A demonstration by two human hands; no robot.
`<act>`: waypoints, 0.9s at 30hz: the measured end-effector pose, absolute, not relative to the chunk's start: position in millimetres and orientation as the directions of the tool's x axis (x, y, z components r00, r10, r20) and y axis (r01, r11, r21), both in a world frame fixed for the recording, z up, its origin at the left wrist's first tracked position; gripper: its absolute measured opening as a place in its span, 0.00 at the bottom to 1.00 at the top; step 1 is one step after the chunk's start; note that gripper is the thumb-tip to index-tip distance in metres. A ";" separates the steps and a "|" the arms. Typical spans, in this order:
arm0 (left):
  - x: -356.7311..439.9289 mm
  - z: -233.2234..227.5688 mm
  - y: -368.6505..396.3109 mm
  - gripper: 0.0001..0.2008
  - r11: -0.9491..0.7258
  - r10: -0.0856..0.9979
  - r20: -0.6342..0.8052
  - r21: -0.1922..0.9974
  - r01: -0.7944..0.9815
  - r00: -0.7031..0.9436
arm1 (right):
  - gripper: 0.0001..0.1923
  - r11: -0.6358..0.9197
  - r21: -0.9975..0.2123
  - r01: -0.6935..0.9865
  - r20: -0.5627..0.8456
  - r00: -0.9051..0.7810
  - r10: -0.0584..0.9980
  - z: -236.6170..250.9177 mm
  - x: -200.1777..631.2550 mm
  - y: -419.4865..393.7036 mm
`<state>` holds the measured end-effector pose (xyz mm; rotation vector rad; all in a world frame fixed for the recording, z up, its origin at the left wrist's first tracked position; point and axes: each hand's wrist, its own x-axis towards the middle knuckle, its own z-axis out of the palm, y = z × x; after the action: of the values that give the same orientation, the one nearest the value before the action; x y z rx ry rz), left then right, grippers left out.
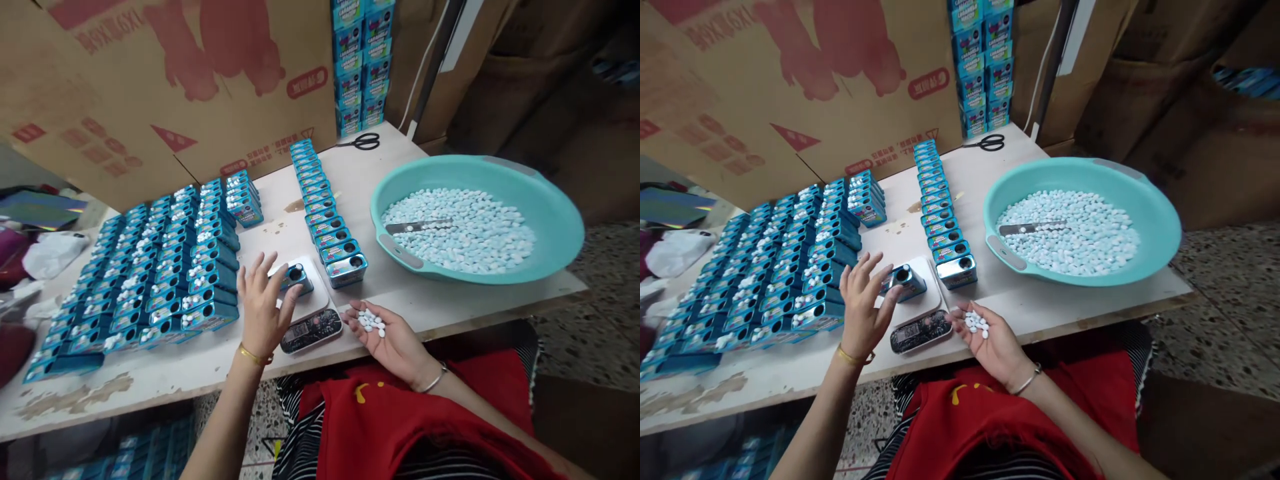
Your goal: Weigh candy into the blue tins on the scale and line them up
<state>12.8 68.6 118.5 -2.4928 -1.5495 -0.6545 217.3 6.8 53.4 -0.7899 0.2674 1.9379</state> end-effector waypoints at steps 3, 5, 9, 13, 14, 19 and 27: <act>3.8 120.9 78.5 0.32 -0.491 0.846 0.281 0.080 0.868 0.453 | 0.06 -0.466 -0.194 -0.863 -0.694 -0.215 0.687 39.2 235.4 2.9; -0.9 120.6 84.3 0.31 -0.546 0.827 0.194 0.057 0.836 0.527 | 0.05 -0.450 -0.216 -0.866 -0.717 -0.172 0.676 32.8 242.6 0.9; -9.5 120.0 92.4 0.23 -0.647 0.750 0.243 0.076 0.759 0.615 | 0.06 -0.444 -0.245 -0.862 -0.723 -0.143 0.676 30.5 244.8 0.7; -17.0 119.8 97.1 0.26 -0.693 0.714 0.213 0.074 0.717 0.667 | 0.06 -0.482 -0.241 -0.843 -0.737 -0.164 0.656 33.6 242.4 4.3; -18.2 119.0 97.9 0.25 -0.699 0.709 0.207 0.074 0.712 0.674 | 0.06 -0.487 -0.239 -0.840 -0.738 -0.169 0.654 34.2 242.3 5.1; -20.1 115.0 96.6 0.23 -0.697 0.712 0.262 0.146 0.702 0.652 | 0.05 -0.503 -0.218 -0.836 -0.745 -0.190 0.640 32.7 243.4 6.7; -25.6 162.9 184.4 0.31 -0.579 0.809 0.279 0.221 0.785 0.518 | 0.13 -0.562 -0.262 -0.785 -0.745 -0.206 0.634 22.2 239.6 5.0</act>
<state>-25.6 184.4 162.9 -2.7946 -1.4693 -0.5718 239.6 5.0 22.2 -1.0606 0.2149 1.8990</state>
